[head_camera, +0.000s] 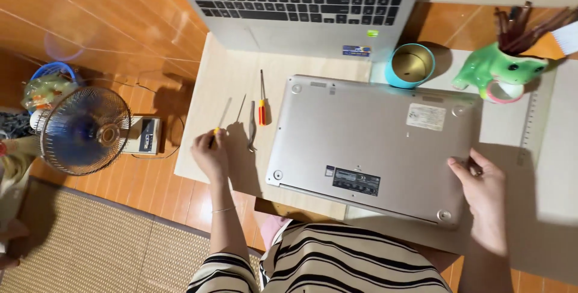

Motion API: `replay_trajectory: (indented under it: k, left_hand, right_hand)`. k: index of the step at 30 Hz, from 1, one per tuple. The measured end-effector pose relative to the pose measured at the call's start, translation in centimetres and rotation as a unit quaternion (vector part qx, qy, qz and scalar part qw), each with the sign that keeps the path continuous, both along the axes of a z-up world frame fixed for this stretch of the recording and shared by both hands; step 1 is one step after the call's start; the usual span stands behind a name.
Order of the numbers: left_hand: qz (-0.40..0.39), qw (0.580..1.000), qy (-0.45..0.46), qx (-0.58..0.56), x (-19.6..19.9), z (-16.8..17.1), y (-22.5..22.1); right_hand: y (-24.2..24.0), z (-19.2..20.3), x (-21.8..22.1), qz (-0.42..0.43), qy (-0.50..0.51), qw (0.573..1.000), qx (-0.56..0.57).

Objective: The recorder uses a screwdriver to remove multiple screws from the bottom panel of a silver laptop on a repair bench.

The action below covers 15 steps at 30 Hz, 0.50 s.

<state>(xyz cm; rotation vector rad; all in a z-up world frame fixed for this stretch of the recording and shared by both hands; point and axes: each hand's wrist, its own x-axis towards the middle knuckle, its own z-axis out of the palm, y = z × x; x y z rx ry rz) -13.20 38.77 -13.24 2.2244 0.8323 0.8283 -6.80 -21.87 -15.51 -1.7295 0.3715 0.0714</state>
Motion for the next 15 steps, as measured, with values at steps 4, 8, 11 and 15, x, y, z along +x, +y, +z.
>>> replay_trajectory:
  k: [4,8,11,15]
  left_hand:
    - [0.015,0.993,0.085,0.078,1.5,1.4,-2.4]
    - [-0.015,0.989,0.113,0.089,3.9,2.0,-3.0]
    - [-0.034,0.986,0.132,0.091,4.8,1.9,-3.1]
    - [-0.072,0.983,0.14,0.094,5.2,1.8,-3.1]
  right_hand:
    - [-0.3,-0.1,-0.1,-0.016,0.008,0.998,-0.06]
    - [-0.2,-0.6,0.0,-0.044,-0.002,0.996,-0.072]
    - [-0.6,-1.4,-0.3,-0.041,-0.027,0.998,-0.045]
    - [-1.2,-1.6,-0.2,-0.036,-0.046,0.996,-0.06]
